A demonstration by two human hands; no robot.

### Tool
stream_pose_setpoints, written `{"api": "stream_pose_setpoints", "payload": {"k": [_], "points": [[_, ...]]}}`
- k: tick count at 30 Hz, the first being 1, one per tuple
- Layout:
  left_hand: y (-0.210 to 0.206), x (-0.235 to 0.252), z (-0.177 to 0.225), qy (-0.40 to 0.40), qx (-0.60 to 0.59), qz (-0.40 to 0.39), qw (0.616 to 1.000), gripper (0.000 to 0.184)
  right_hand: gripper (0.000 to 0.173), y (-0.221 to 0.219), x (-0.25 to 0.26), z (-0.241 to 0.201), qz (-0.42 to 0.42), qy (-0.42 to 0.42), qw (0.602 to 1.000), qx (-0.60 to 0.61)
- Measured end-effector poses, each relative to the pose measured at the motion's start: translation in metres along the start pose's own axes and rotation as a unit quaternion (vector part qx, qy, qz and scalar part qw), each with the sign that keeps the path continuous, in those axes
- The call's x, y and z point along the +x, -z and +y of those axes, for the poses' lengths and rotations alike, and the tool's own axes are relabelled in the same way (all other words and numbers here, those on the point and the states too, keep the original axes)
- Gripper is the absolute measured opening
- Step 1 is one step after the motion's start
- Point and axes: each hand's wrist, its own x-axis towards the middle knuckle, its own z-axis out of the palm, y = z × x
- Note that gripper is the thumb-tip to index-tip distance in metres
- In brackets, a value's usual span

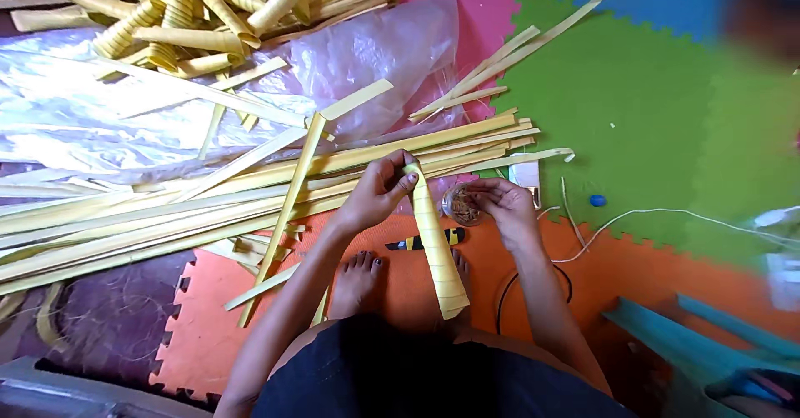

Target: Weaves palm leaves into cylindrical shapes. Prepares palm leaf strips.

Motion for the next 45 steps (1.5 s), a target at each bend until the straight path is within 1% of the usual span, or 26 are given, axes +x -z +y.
{"api": "stream_pose_setpoints", "payload": {"k": [2,3,6,8,10,11,12,13,14,16,17,18,20,22,26,28,29,33,36,37,39,40,41,42,43,45], "points": [[-0.004,0.001,-0.001,-0.004,0.008,-0.019,1.0,0.008,0.024,-0.001,-0.001,-0.005,0.002,0.033,0.999,-0.041],[-0.005,0.001,0.0,-0.006,0.011,-0.024,1.0,0.008,0.024,0.002,0.0,-0.004,0.0,0.049,0.993,-0.104],[-0.004,0.0,0.0,-0.011,0.018,-0.021,1.0,0.008,0.02,0.016,0.005,0.005,0.008,0.056,0.937,-0.346],[-0.001,-0.001,0.001,-0.012,0.02,-0.015,1.0,0.009,0.029,0.027,0.006,0.021,0.033,0.051,0.911,-0.408],[0.002,-0.003,0.001,-0.012,0.019,-0.01,1.0,0.008,0.044,0.033,0.006,0.035,0.029,-0.014,0.9,-0.435],[0.002,-0.003,0.001,-0.011,0.019,-0.009,1.0,0.009,0.046,0.033,0.006,0.043,0.01,-0.067,0.898,-0.435],[0.001,-0.002,0.0,-0.012,0.019,-0.01,1.0,0.009,0.041,0.032,0.006,0.052,-0.007,-0.105,0.898,-0.427],[0.0,-0.002,0.0,-0.013,0.017,-0.013,1.0,0.009,0.035,0.029,0.002,0.059,0.007,-0.101,0.905,-0.414],[0.0,-0.001,0.0,-0.015,0.017,-0.016,1.0,0.009,0.034,0.024,-0.005,0.064,0.054,-0.057,0.91,-0.406],[0.0,-0.002,0.002,-0.01,0.019,-0.018,1.0,0.008,0.036,0.011,-0.018,0.069,0.163,0.062,0.907,-0.383],[0.0,-0.003,0.002,-0.006,0.02,-0.019,1.0,0.008,0.038,0.005,-0.023,0.072,0.199,0.088,0.905,-0.366],[0.001,-0.004,0.001,-0.004,0.023,-0.019,1.0,0.008,0.04,0.001,-0.025,0.073,0.217,0.089,0.904,-0.358],[0.0,-0.004,0.0,-0.001,0.031,-0.021,0.999,0.009,0.038,-0.001,-0.022,0.069,0.183,0.018,0.91,-0.373],[-0.001,-0.005,0.001,0.001,0.037,-0.025,0.999,0.008,0.039,-0.003,-0.016,0.072,0.169,-0.017,0.907,-0.384],[-0.001,-0.005,-0.001,-0.003,0.043,-0.032,0.999,0.008,0.037,-0.005,-0.012,0.08,0.186,-0.006,0.907,-0.378],[0.0,-0.003,-0.001,0.001,0.04,-0.033,0.999,0.007,0.036,-0.004,-0.011,0.091,0.221,0.044,0.9,-0.372],[0.0,-0.002,0.0,0.002,0.04,-0.03,0.999,0.007,0.037,-0.003,-0.009,0.092,0.224,0.05,0.9,-0.371],[0.0,-0.003,0.002,0.005,0.05,-0.033,0.998,0.007,0.037,-0.005,-0.007,0.087,0.19,-0.018,0.904,-0.383],[0.001,-0.004,0.0,0.009,0.053,-0.037,0.998,0.007,0.035,-0.005,-0.003,0.068,0.127,-0.081,0.909,-0.388],[0.001,-0.003,0.0,0.011,0.054,-0.038,0.998,0.007,0.032,-0.003,0.0,0.061,0.107,-0.092,0.907,-0.396],[0.001,-0.003,0.001,0.013,0.047,-0.038,0.998,0.007,0.033,0.005,0.004,0.051,0.088,-0.095,0.891,-0.436],[0.001,-0.003,0.003,0.013,0.044,-0.036,0.998,0.007,0.038,0.01,0.004,0.05,0.096,-0.074,0.885,-0.45],[0.002,-0.004,0.004,0.011,0.044,-0.035,0.998,0.007,0.041,0.015,0.004,0.051,0.112,-0.028,0.886,-0.45],[0.003,-0.005,0.005,0.007,0.046,-0.034,0.998,0.007,0.038,0.019,0.004,0.053,0.13,0.035,0.888,-0.44],[0.004,-0.005,0.005,0.002,0.049,-0.031,0.998,0.006,0.03,0.02,0.006,0.052,0.135,0.096,0.888,-0.428],[0.005,-0.004,0.003,-0.013,0.06,-0.026,0.998,0.004,0.016,0.02,0.009,0.045,0.078,0.161,0.891,-0.418]]}}
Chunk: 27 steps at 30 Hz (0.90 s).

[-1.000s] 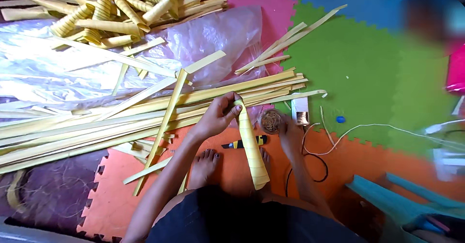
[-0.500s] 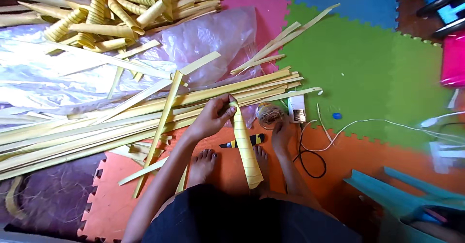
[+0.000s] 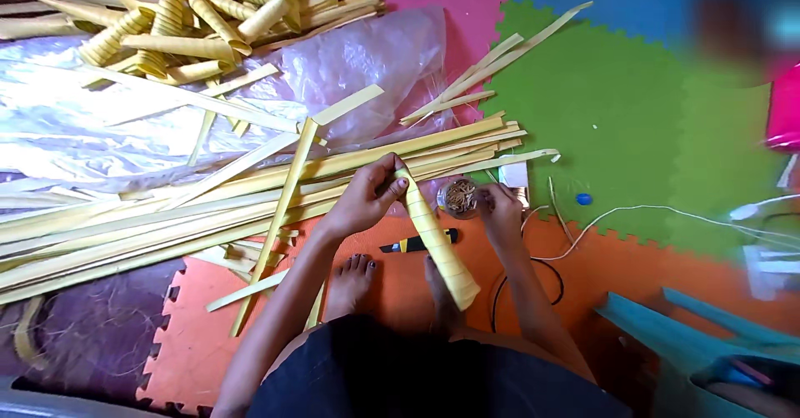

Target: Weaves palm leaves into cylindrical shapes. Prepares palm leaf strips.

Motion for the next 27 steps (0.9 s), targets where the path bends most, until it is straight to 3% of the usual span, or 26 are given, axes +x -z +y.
{"api": "stream_pose_setpoints", "payload": {"k": [3,7,14,23,27], "points": [[-0.001,0.001,-0.004,-0.025,0.016,0.008,1.0,0.004,0.01,0.001,0.01,0.0,-0.098,0.057,0.993,-0.043],[0.002,-0.001,-0.005,-0.027,0.026,0.021,0.999,0.006,0.014,-0.003,0.018,0.003,-0.174,0.049,0.979,-0.094],[0.002,0.001,-0.005,-0.052,-0.023,0.059,0.997,0.007,0.008,-0.002,0.011,0.01,-0.124,0.083,0.986,-0.074],[-0.003,0.001,-0.003,-0.045,-0.047,0.034,0.997,0.007,0.006,-0.01,0.015,0.005,-0.178,0.034,0.974,-0.134],[0.0,0.001,-0.004,-0.047,-0.048,0.042,0.997,0.007,0.01,-0.006,0.011,0.0,-0.136,0.021,0.984,-0.11]]}}
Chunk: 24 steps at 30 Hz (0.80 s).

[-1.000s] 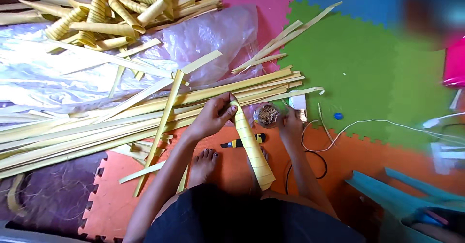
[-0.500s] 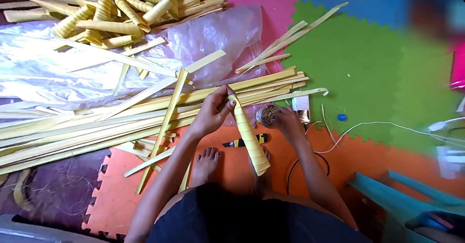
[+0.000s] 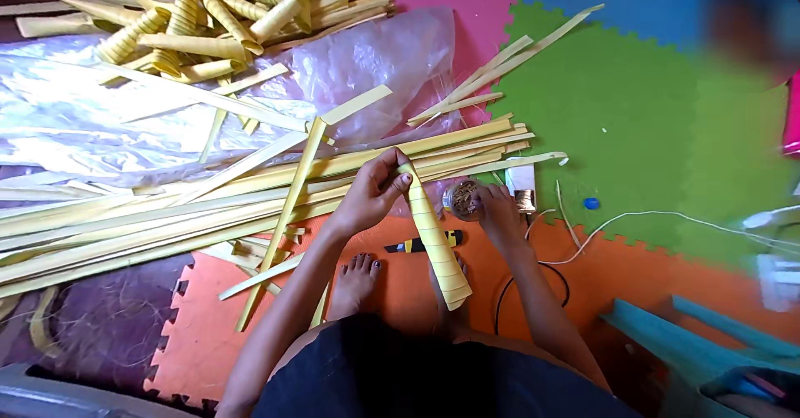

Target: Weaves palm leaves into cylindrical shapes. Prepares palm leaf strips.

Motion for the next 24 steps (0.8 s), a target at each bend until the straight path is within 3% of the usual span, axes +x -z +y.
{"api": "stream_pose_setpoints", "payload": {"k": [3,10,14,18,22,24], "points": [[-0.003,0.001,0.0,0.011,-0.001,-0.009,1.0,0.007,0.012,-0.004,-0.001,0.003,0.036,0.017,0.999,0.013],[-0.004,-0.001,0.003,0.016,0.008,-0.018,1.0,0.006,0.012,-0.008,0.006,-0.003,0.026,-0.003,0.998,0.05],[-0.002,0.0,0.001,0.021,0.004,-0.015,1.0,0.007,0.013,-0.006,-0.001,0.004,0.101,0.012,0.983,0.155],[-0.007,0.002,-0.003,0.011,0.007,-0.014,1.0,0.006,0.016,0.012,-0.008,-0.002,0.1,-0.026,0.97,0.221],[-0.02,-0.002,0.009,-0.028,0.046,0.002,0.999,0.008,0.017,0.045,-0.015,-0.034,0.12,0.034,0.955,0.271],[-0.027,-0.002,0.018,-0.057,0.045,-0.016,0.997,0.008,0.017,0.068,-0.02,-0.059,0.139,0.09,0.927,0.337]]}}
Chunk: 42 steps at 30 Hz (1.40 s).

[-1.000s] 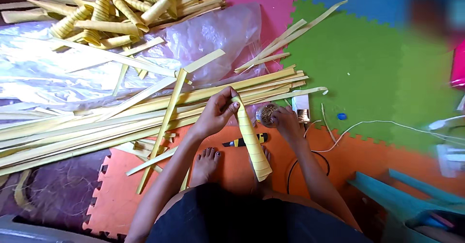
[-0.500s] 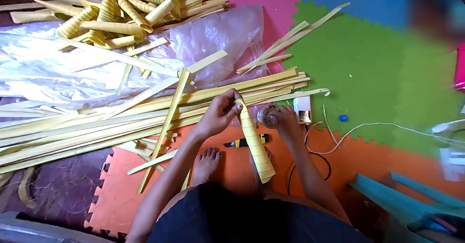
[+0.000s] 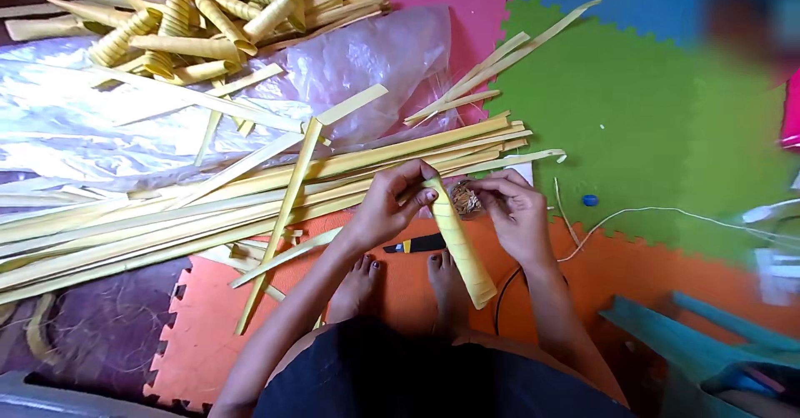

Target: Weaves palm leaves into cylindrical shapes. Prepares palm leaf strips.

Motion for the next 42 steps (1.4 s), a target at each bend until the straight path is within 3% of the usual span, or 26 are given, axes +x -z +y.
{"api": "stream_pose_setpoints", "payload": {"k": [4,10,17,31,37,42], "points": [[-0.004,0.003,0.012,-0.044,-0.025,-0.03,0.998,0.008,0.016,0.0,0.01,-0.043,0.003,0.101,0.982,0.157],[-0.005,0.0,0.019,-0.072,-0.081,-0.04,0.993,0.007,0.002,-0.004,0.01,-0.049,0.032,0.186,0.978,0.087],[-0.009,-0.002,0.022,-0.087,-0.108,-0.031,0.99,0.007,0.006,-0.006,0.001,-0.057,0.043,0.191,0.981,0.017],[-0.016,-0.005,0.038,-0.048,-0.076,0.031,0.995,0.007,0.005,-0.016,0.0,-0.062,0.067,0.215,0.974,0.003],[-0.009,0.0,0.035,-0.047,-0.096,0.019,0.994,0.004,0.008,-0.013,0.008,-0.051,0.007,0.144,0.979,0.142],[0.0,0.001,0.033,0.001,-0.057,0.014,0.998,0.005,0.008,-0.021,0.019,-0.045,-0.012,0.144,0.981,0.126]]}}
